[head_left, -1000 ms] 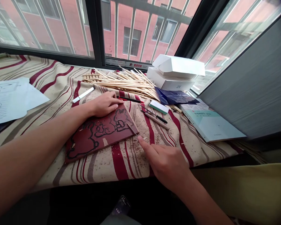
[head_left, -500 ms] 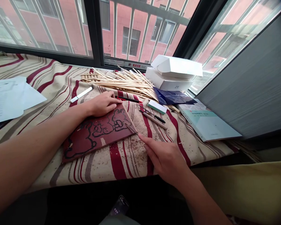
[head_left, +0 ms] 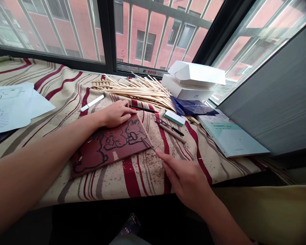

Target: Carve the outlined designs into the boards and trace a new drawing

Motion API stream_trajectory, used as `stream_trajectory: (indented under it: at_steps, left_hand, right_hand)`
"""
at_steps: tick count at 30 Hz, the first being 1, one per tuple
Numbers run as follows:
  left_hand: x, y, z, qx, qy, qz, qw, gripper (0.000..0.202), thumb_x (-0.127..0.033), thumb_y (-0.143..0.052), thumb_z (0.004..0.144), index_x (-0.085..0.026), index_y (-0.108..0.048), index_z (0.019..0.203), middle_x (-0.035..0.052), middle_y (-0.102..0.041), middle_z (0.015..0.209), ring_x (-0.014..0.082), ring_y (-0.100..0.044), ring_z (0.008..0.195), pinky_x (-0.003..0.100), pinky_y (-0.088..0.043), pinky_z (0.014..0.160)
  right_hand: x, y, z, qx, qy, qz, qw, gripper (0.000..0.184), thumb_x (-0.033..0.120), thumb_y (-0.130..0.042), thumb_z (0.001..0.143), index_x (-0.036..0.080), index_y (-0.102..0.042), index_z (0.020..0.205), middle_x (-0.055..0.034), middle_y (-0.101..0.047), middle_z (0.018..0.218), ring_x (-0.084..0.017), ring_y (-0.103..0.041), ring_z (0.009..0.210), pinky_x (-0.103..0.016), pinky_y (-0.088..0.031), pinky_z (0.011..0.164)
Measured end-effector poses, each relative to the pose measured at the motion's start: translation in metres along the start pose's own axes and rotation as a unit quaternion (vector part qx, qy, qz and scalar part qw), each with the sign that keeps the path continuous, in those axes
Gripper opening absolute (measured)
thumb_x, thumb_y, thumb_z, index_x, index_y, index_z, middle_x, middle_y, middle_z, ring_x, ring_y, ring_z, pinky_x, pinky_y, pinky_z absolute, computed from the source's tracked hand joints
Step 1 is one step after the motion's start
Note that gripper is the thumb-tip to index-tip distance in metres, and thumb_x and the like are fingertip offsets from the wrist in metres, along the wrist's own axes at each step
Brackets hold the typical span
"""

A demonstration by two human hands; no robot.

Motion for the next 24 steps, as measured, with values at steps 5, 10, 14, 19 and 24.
stream_trajectory:
  at_steps: [5, 10, 14, 19, 24]
  left_hand:
    - [0.0013, -0.0001, -0.0001, -0.003, 0.001, 0.002, 1.0, 0.05, -0.035, -0.042, 0.097, -0.025, -0.067, 0.139, 0.0101, -0.055, 0.108, 0.0238, -0.054, 0.103, 0.04, -0.043, 0.101]
    - [0.002, -0.0006, 0.0009, 0.001, 0.009, -0.003, 1.0, 0.053, -0.035, -0.041, 0.096, -0.021, -0.066, 0.14, 0.0123, -0.055, 0.111, 0.0267, -0.054, 0.106, 0.044, -0.043, 0.102]
    - [0.0025, -0.0008, 0.0009, 0.003, 0.01, -0.008, 1.0, 0.053, -0.035, -0.041, 0.096, -0.021, -0.067, 0.14, 0.0119, -0.055, 0.111, 0.0265, -0.054, 0.106, 0.044, -0.043, 0.103]
    - [0.005, -0.0009, 0.0005, 0.001, 0.008, 0.002, 1.0, 0.052, -0.036, -0.041, 0.097, -0.023, -0.067, 0.14, 0.0109, -0.055, 0.111, 0.0252, -0.054, 0.105, 0.041, -0.043, 0.102]
    - [0.0063, -0.0008, 0.0005, -0.005, 0.005, -0.007, 1.0, 0.049, -0.035, -0.044, 0.097, -0.023, -0.067, 0.139, 0.0092, -0.056, 0.109, 0.0233, -0.055, 0.106, 0.038, -0.042, 0.104]
  right_hand:
    - [0.0016, -0.0025, 0.0001, -0.001, 0.014, -0.016, 1.0, 0.038, 0.012, -0.045, 0.102, 0.004, -0.067, 0.133, -0.0073, -0.079, 0.076, -0.018, -0.072, 0.059, -0.029, -0.059, 0.064]
    - [0.0, -0.003, 0.0012, 0.0, 0.01, -0.019, 1.0, 0.038, 0.013, -0.046, 0.102, 0.007, -0.067, 0.133, -0.0057, -0.079, 0.076, -0.018, -0.072, 0.058, -0.027, -0.057, 0.059]
    - [-0.0002, -0.0039, 0.0001, 0.002, 0.017, -0.03, 0.999, 0.039, 0.011, -0.045, 0.102, 0.007, -0.066, 0.134, -0.006, -0.078, 0.075, -0.016, -0.07, 0.057, -0.027, -0.058, 0.063]
    - [0.0019, -0.0042, 0.0002, 0.002, 0.026, -0.051, 0.998, 0.04, 0.011, -0.046, 0.1, 0.006, -0.066, 0.134, -0.0056, -0.077, 0.073, -0.017, -0.068, 0.055, -0.028, -0.053, 0.056]
    - [0.0033, -0.0039, 0.0026, 0.002, 0.02, -0.06, 0.998, 0.038, 0.012, -0.046, 0.101, 0.007, -0.067, 0.132, -0.0028, -0.075, 0.069, -0.016, -0.067, 0.054, -0.028, -0.05, 0.053]
Point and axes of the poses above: each hand's wrist, its own z-axis towards the middle knuckle, its own y-axis out of the back of the hand, x = y × z, the point moved 3 cm from there along z, towards the middle knuckle
